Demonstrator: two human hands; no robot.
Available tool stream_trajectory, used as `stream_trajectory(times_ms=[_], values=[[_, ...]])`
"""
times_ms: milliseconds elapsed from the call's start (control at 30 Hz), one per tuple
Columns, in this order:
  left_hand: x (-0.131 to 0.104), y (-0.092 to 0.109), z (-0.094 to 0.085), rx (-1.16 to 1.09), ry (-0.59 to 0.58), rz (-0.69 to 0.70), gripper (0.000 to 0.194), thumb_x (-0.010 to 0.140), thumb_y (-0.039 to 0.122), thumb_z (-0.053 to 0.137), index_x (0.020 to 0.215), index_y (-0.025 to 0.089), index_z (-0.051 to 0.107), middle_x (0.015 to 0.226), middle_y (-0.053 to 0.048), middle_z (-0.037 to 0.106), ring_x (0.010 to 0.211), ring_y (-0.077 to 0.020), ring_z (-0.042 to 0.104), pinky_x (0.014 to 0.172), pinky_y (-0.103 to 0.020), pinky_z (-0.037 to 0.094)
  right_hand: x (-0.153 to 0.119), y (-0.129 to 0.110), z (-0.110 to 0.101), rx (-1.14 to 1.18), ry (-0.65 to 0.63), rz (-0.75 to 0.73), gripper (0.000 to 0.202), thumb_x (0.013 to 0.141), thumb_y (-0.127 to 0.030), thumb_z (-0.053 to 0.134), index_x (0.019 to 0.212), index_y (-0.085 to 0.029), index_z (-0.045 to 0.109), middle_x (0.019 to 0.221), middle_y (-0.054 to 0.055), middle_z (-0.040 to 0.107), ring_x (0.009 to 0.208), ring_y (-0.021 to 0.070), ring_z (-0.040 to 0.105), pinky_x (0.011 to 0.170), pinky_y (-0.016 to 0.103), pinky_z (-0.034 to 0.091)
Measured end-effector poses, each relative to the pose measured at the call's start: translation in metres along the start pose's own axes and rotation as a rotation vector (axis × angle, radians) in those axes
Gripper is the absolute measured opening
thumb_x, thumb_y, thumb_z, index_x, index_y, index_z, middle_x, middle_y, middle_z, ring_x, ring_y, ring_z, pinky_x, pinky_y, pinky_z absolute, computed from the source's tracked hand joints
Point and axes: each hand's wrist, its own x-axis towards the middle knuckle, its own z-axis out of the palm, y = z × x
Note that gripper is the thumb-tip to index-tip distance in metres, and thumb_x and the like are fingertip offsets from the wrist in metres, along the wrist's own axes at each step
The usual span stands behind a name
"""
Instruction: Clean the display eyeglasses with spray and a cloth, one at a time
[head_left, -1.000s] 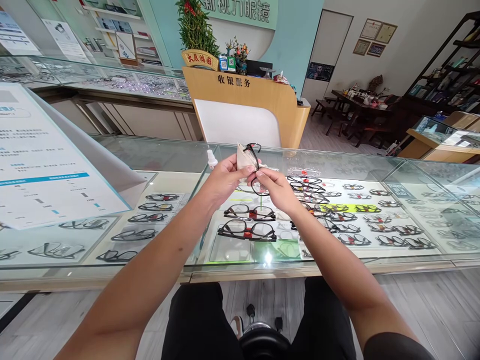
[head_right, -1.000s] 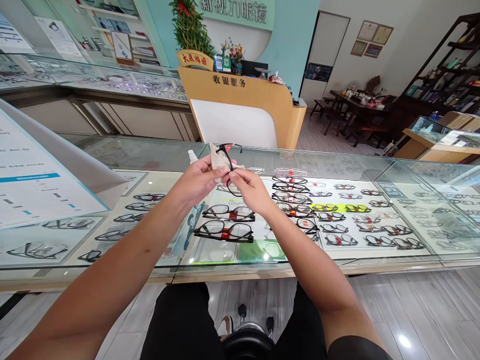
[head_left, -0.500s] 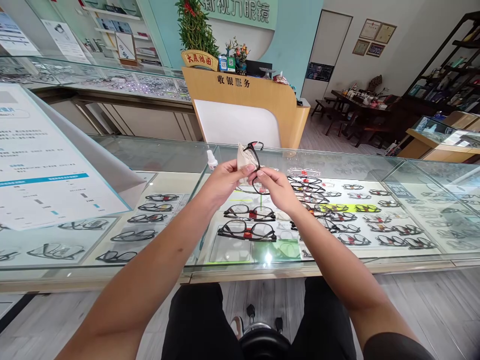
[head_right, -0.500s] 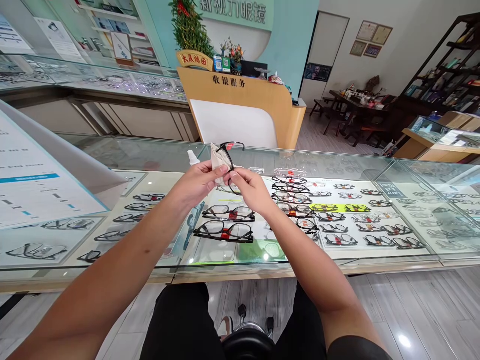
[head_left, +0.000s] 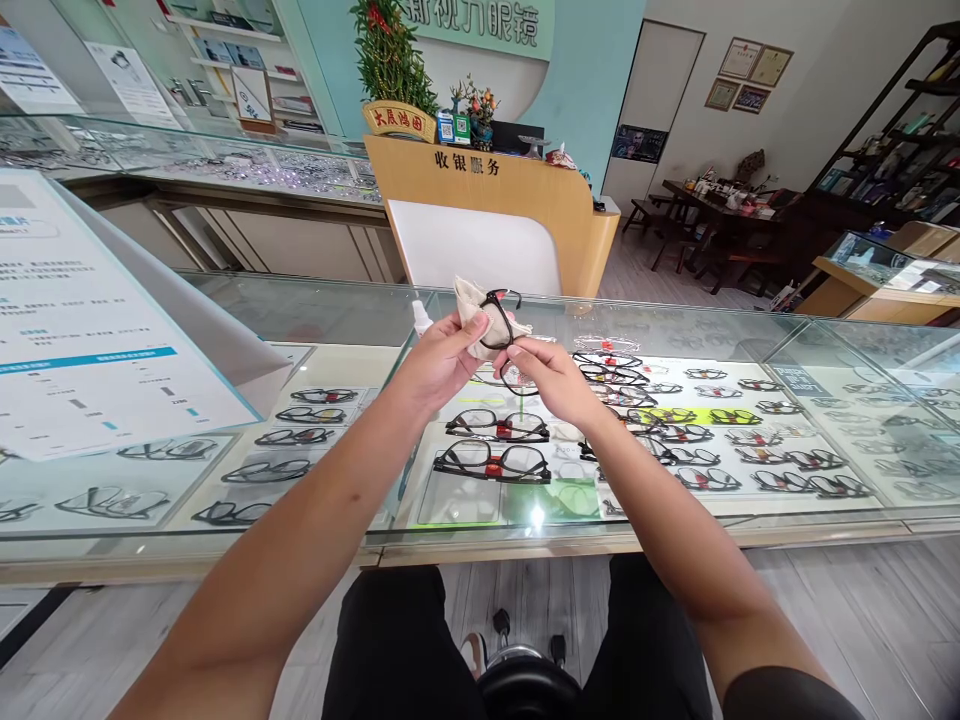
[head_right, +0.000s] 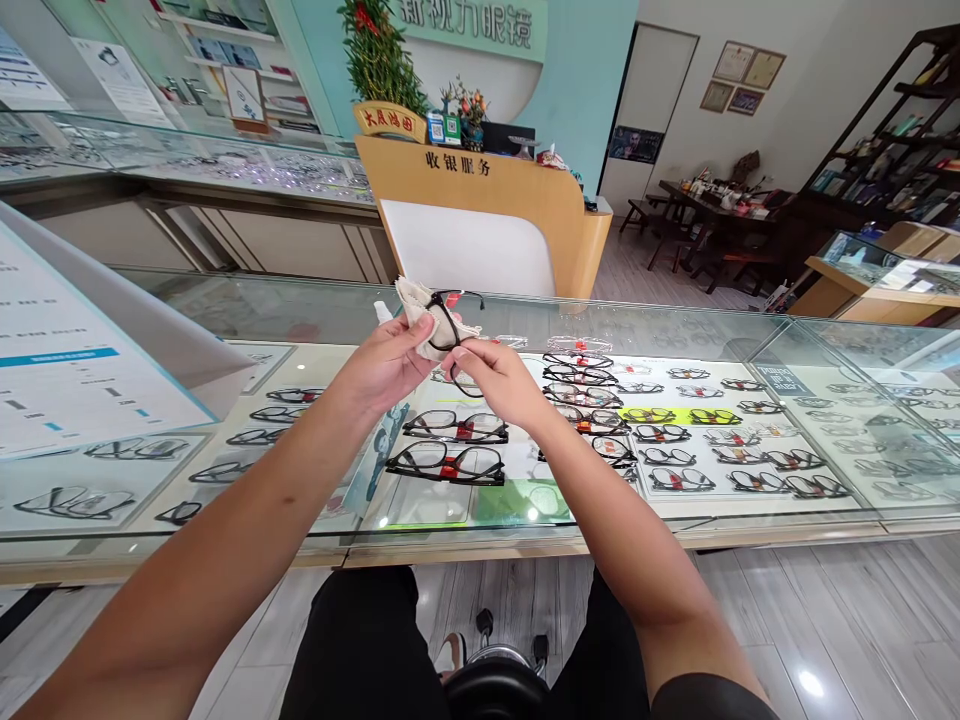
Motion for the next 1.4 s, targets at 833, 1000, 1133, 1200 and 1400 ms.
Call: stream_trajectory(times_ms=[833, 1000, 1133, 1200, 1400], values=[[-0.002, -0.013, 0.008, 0.059, -0.028, -0.029, 0.048, 0.07, 0.037, 0.106, 0.094, 0.02, 0.069, 0.072, 0.004, 0.061, 0.062, -0.01, 0.053, 0.06, -0.026, 0.044, -0.001, 0.012, 0.008, -0.03, 0.067, -0.002, 0.048, 0.109, -0.058, 0.05, 0.084, -0.023, 0.069, 0.09, 0.003, 0.072, 0.087, 0.0194, 0.06, 0.081, 0.032, 0.043], [-0.002, -0.02, 0.009, 0.034, 0.006, -0.006, 0.05, 0.07, 0.036, 0.106, 0.095, 0.021, 0.066, 0.074, 0.005, 0.059, 0.065, -0.0094, 0.05, 0.065, -0.025, 0.043, -0.002, 0.015, 0.01, -0.024, 0.084, 0.0, 0.049, 0.109, -0.062, 0.048, 0.091, -0.022, 0.07, 0.095, 0.004, 0.072, 0.089, 0.0198, 0.06, 0.08, 0.032, 0.045], [-0.002, -0.022, 0.007, 0.057, -0.01, 0.02, 0.048, 0.074, 0.039, 0.104, 0.094, 0.021, 0.065, 0.071, 0.005, 0.057, 0.066, -0.0111, 0.051, 0.065, -0.026, 0.042, -0.002, 0.014, 0.01, -0.005, 0.093, -0.029, 0.045, 0.111, -0.055, 0.048, 0.09, -0.022, 0.07, 0.091, 0.003, 0.071, 0.088, 0.0192, 0.06, 0.085, 0.033, 0.044], [-0.002, -0.021, 0.006, 0.07, -0.03, 0.032, 0.045, 0.077, 0.041, 0.103, 0.095, 0.021, 0.066, 0.072, 0.004, 0.057, 0.066, -0.0113, 0.052, 0.065, -0.026, 0.043, -0.002, 0.012, 0.009, 0.02, 0.107, -0.027, 0.043, 0.11, -0.053, 0.05, 0.089, -0.022, 0.07, 0.09, 0.003, 0.071, 0.091, 0.0197, 0.061, 0.088, 0.033, 0.045], [-0.002, -0.018, 0.006, 0.067, -0.033, 0.056, 0.047, 0.081, 0.048, 0.099, 0.111, 0.02, 0.077, 0.097, -0.004, 0.075, 0.079, -0.0145, 0.064, 0.072, -0.029, 0.052, -0.003, 0.007, 0.005, 0.02, 0.138, 0.0, 0.042, 0.108, -0.054, 0.051, 0.088, -0.022, 0.071, 0.088, 0.004, 0.071, 0.086, 0.0206, 0.058, 0.079, 0.033, 0.044]])
